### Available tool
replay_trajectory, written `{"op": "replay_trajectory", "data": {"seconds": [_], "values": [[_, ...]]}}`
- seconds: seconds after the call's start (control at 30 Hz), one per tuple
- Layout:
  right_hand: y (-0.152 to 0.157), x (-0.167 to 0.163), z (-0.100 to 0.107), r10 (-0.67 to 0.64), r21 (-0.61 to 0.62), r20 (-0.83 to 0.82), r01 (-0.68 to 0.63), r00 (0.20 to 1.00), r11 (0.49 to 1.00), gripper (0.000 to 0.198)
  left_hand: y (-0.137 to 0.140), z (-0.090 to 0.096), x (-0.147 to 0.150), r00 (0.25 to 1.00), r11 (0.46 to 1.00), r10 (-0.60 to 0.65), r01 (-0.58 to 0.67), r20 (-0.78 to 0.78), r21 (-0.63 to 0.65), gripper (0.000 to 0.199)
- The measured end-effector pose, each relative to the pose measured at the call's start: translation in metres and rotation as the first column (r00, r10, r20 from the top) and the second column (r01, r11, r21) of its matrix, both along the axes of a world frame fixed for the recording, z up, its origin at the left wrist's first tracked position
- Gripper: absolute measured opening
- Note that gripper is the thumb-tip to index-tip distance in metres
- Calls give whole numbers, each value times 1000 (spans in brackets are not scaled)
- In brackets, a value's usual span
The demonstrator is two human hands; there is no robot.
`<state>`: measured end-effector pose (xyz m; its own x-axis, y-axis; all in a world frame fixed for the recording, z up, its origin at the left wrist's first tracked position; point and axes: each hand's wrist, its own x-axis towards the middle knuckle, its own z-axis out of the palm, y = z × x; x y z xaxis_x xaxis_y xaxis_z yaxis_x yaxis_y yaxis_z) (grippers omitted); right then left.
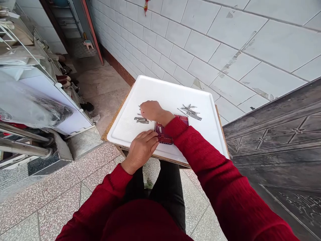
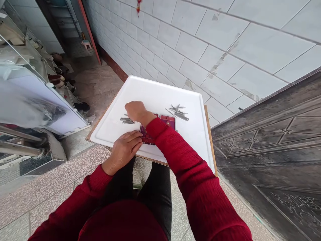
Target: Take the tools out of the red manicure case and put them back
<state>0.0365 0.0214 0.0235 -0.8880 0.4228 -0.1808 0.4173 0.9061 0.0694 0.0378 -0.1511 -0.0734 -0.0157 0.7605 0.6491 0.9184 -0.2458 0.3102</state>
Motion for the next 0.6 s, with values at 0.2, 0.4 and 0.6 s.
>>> {"op": "replay_trajectory", "data": {"seconds": [0.2, 0.4, 0.6], "values": [[10, 10, -7, -80, -205, -181, 42, 980, 978, 24, 0, 1, 0, 1000, 1000, -5, 5, -6, -8, 17], [25, 17, -18, -209, -458, -391, 8, 896, 889, 17, 0, 2, -1, 1000, 1000, 1, -1, -22, 3, 15], [32, 24, -25, -531, -797, -453, -59, 716, 601, 15, 1, 2, -2, 1000, 1000, -7, 7, -17, 3, 15]]}}
